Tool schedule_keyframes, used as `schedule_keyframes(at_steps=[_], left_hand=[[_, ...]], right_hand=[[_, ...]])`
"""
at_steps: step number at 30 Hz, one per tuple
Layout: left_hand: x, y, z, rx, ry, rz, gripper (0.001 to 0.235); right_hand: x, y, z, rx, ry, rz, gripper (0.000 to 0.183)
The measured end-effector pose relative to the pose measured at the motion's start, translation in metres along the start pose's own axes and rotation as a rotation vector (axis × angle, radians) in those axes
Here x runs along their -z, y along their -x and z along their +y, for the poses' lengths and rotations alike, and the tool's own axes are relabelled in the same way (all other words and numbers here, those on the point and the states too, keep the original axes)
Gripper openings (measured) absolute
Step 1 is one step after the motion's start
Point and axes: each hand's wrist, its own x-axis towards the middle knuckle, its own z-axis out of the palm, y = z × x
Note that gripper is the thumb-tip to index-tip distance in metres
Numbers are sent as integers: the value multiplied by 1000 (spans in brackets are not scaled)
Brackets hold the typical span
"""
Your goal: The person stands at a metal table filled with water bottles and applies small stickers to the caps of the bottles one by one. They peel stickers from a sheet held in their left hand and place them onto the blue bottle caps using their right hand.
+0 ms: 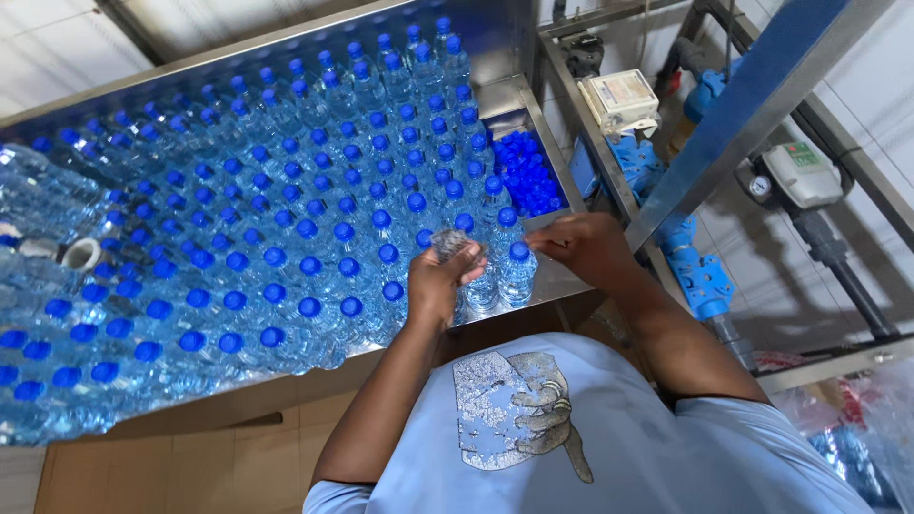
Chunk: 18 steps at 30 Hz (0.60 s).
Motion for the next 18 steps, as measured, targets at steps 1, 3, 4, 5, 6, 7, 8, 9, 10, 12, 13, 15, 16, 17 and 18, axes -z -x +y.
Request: schedule_keyframes(at_steps=[1,3,4,5,6,7,8,9,10,12,13,15,16,17,18], left_hand=[[-2,3,1,-3,4,14,20],[-4,9,1,-13,78,77,20],[-5,13,-2,-14,83,94,20],[-6,15,-4,-24,89,106,21],[-7,18,-6,-34,96,118,21],[-8,22,-7,-40,100,133,21],[-8,26,-8,-48,108,147,21],[-9,30,-9,-53,115,161,21],[-10,32,-10,-57,120,176,21],[-13,38,-13,-67,152,176,20],[-13,41,-14,-74,154,188,20],[-14,46,-18,-49,177,162,16],[-14,45,-19,-55,179,172,16],[-14,44,-22,-49,223,187,16],[-15,43,-26,-42,267,201,17]], right_hand=[[-1,1,9,8,-8,-10,14],[-5,6,27,128,160,-33,20],[-9,7,34,135,150,-45,20],[-12,7,40,146,218,-73,21],[-16,7,45,157,287,-100,22],[-22,2,51,169,278,-107,22],[-28,-3,57,156,223,-175,23],[-34,-9,61,141,169,-245,25],[-39,-9,62,152,160,-255,25],[-47,-9,63,29,16,-239,23],[-40,-7,54,39,9,-244,23],[-27,-4,36,63,-140,-254,23],[-22,-1,26,72,-146,-259,23],[-15,4,17,117,-102,-265,25],[-9,9,8,163,-58,-270,26]])
